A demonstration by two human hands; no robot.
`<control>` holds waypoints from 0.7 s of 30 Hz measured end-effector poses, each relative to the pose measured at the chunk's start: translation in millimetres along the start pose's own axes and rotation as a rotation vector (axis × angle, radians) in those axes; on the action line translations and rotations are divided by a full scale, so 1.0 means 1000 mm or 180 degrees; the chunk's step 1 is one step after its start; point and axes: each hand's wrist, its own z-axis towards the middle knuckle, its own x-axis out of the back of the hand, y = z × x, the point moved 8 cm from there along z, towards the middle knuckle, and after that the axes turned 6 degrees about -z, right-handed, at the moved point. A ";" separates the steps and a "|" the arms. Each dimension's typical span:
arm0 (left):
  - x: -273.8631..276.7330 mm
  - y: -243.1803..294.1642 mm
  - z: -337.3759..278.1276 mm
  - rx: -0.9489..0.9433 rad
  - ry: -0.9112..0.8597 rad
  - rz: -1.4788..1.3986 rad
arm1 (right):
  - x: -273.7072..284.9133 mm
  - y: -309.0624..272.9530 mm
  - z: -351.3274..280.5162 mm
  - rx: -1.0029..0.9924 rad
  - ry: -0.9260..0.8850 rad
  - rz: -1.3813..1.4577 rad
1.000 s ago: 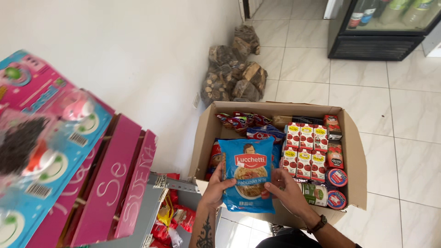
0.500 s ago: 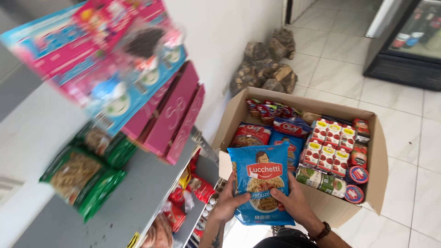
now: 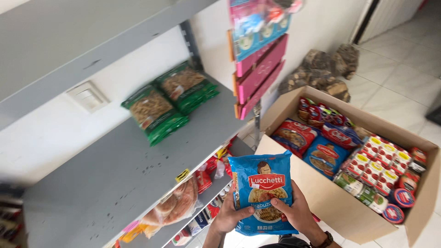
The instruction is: The person takes bags of pasta from a cardboard box and places them individually onto a metal shelf, organizing the different brands and shapes into rows.
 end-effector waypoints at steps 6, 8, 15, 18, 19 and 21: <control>0.016 0.028 -0.051 -0.0386 0.0179 -0.0001 | -0.049 -0.001 0.000 0.0182 -0.0345 -0.0252; 0.021 0.038 -0.066 -0.0600 0.0193 -0.0053 | -0.066 -0.006 -0.002 0.0234 -0.0522 -0.0364; 0.041 0.065 -0.110 -0.0984 0.0885 0.0199 | -0.125 -0.029 -0.007 0.0355 -0.1068 -0.0564; 0.049 0.076 -0.125 -0.1300 0.0980 0.0199 | -0.145 -0.027 -0.001 0.0283 -0.1142 -0.0706; 0.057 0.073 -0.130 -0.1174 0.1155 0.0355 | -0.152 -0.025 0.004 0.0409 -0.1200 -0.0730; 0.063 0.077 -0.139 -0.1072 0.1379 0.0513 | -0.165 -0.026 0.008 0.0536 -0.1311 -0.0769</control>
